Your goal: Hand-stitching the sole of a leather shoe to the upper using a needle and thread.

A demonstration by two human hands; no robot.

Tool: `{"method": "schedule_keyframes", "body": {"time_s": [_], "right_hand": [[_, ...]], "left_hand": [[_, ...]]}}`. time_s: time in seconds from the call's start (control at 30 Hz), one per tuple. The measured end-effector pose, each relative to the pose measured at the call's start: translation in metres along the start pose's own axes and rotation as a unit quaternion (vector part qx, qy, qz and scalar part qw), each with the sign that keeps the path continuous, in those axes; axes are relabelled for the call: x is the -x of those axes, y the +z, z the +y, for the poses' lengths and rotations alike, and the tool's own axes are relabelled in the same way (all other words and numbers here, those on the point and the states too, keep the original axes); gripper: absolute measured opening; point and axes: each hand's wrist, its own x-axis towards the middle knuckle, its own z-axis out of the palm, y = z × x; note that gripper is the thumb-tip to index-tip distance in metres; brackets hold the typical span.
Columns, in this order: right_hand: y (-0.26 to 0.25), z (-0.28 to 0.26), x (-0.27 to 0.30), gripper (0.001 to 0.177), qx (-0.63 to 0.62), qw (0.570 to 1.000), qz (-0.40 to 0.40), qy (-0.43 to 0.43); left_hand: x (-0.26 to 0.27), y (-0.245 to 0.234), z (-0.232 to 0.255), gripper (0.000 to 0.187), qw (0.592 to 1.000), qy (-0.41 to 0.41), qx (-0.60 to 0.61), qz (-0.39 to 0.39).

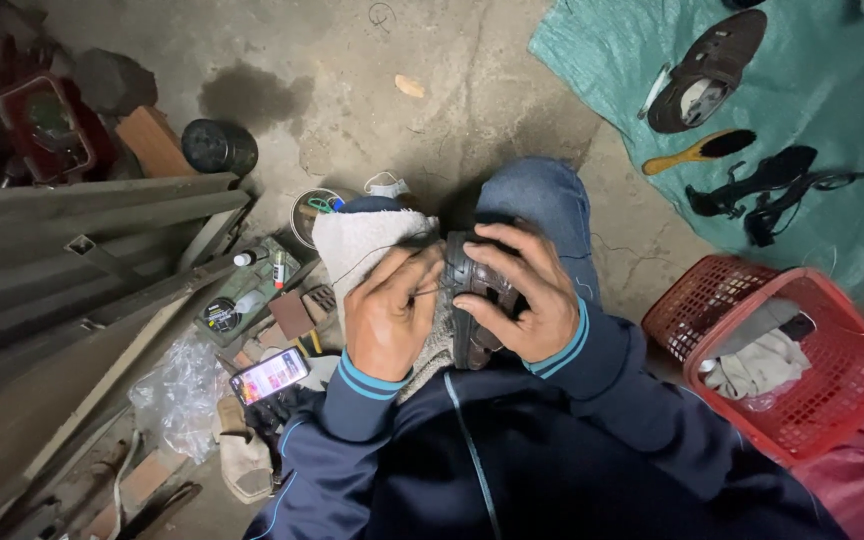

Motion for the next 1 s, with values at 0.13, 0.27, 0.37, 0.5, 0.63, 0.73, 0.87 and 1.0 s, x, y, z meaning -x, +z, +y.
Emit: {"method": "schedule_keyframes", "body": {"time_s": [0.13, 0.27, 0.37, 0.5, 0.63, 0.73, 0.87, 1.0], "right_hand": [[0.002, 0.002, -0.001, 0.048, -0.007, 1.0, 0.005, -0.009], [0.003, -0.002, -0.006, 0.047, 0.001, 1.0, -0.001, -0.001], [0.006, -0.004, -0.012, 0.046, 0.025, 1.0, -0.004, 0.001], [0.014, -0.003, -0.02, 0.044, 0.085, 0.996, -0.038, -0.007], [0.011, -0.017, -0.023, 0.053, 0.12, 0.986, -0.103, 0.052], [0.004, -0.017, -0.017, 0.062, 0.104, 0.988, -0.096, 0.065], [-0.011, -0.023, -0.011, 0.052, 0.106, 0.99, -0.052, 0.083], [-0.026, -0.022, -0.007, 0.036, 0.1, 0.989, -0.054, 0.09]], "left_hand": [[0.0, -0.003, -0.003, 0.013, 1.0, -0.001, -0.003, 0.004], [0.001, -0.014, -0.005, 0.01, 0.992, -0.035, 0.118, -0.037], [0.004, -0.032, -0.005, 0.009, 0.959, -0.055, 0.255, -0.11], [0.024, -0.061, -0.014, 0.017, 0.924, -0.094, 0.353, -0.113], [0.056, -0.111, -0.02, 0.023, 0.908, -0.217, 0.328, -0.143], [0.101, -0.149, -0.048, 0.024, 0.888, -0.311, 0.34, -0.014], [0.157, -0.207, -0.092, 0.021, 0.862, -0.279, 0.398, 0.144], [0.182, -0.238, -0.105, 0.018, 0.802, -0.319, 0.299, 0.408]]}}
